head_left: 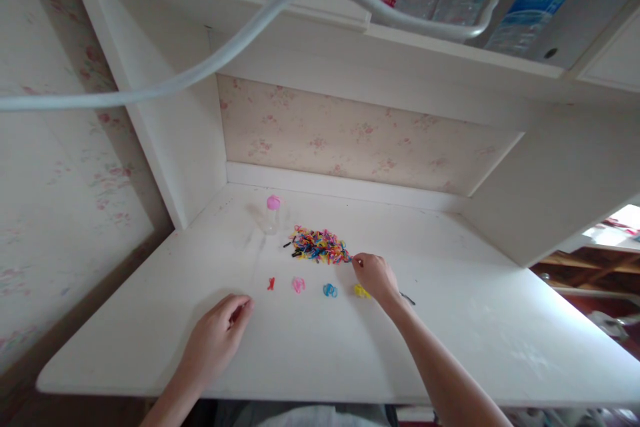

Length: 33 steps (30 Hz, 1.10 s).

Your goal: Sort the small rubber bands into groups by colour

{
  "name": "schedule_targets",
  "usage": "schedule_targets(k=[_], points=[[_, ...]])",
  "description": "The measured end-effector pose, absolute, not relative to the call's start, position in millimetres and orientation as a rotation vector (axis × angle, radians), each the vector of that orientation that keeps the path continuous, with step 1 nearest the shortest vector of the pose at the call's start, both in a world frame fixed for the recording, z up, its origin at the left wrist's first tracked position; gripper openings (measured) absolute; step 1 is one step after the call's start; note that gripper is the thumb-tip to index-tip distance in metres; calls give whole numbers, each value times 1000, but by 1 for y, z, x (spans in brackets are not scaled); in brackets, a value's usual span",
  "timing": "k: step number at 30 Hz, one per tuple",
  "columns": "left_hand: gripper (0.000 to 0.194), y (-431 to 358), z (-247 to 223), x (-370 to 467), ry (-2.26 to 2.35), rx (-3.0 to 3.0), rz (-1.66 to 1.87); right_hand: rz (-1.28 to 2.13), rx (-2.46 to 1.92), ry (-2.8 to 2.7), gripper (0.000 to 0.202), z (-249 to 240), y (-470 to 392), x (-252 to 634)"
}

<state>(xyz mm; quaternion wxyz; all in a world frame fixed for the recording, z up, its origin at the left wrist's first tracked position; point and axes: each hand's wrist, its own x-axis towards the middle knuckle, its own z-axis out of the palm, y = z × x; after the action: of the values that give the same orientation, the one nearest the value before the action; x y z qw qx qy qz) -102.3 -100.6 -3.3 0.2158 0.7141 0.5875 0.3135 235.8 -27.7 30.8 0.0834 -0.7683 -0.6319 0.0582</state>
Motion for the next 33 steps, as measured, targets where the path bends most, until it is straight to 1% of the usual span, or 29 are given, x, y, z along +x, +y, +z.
schedule_targets(k=[12, 16, 20, 22, 25, 27, 30, 33], points=[[27, -101, -3, -101, 1648, 2012, 828, 356, -2147, -1822, 25, 24, -17, 248], [25, -102, -4, -102, 1636, 2012, 883, 459, -2037, -1803, 24, 27, -16, 247], [27, -106, 3, -94, 1590, 1950, 962, 582, -1913, -1798, 27, 36, -25, 233], [30, -109, 13, -82, 1535, 1899, 969, 713, -1805, -1791, 30, 44, -36, 220], [34, -112, 32, -53, 1394, 1779, 942, 1084, -1562, -1698, 33, 58, -58, 196], [40, -112, 42, -32, 1264, 1619, 885, 1221, -1477, -1635, 34, 66, -73, 181], [51, -110, 48, -9, 1149, 1416, 770, 1323, -1369, -1641, 34, 68, -91, 167], [57, -107, 44, 2, 1138, 1350, 761, 1278, -1339, -1711, 33, 62, -99, 164]])
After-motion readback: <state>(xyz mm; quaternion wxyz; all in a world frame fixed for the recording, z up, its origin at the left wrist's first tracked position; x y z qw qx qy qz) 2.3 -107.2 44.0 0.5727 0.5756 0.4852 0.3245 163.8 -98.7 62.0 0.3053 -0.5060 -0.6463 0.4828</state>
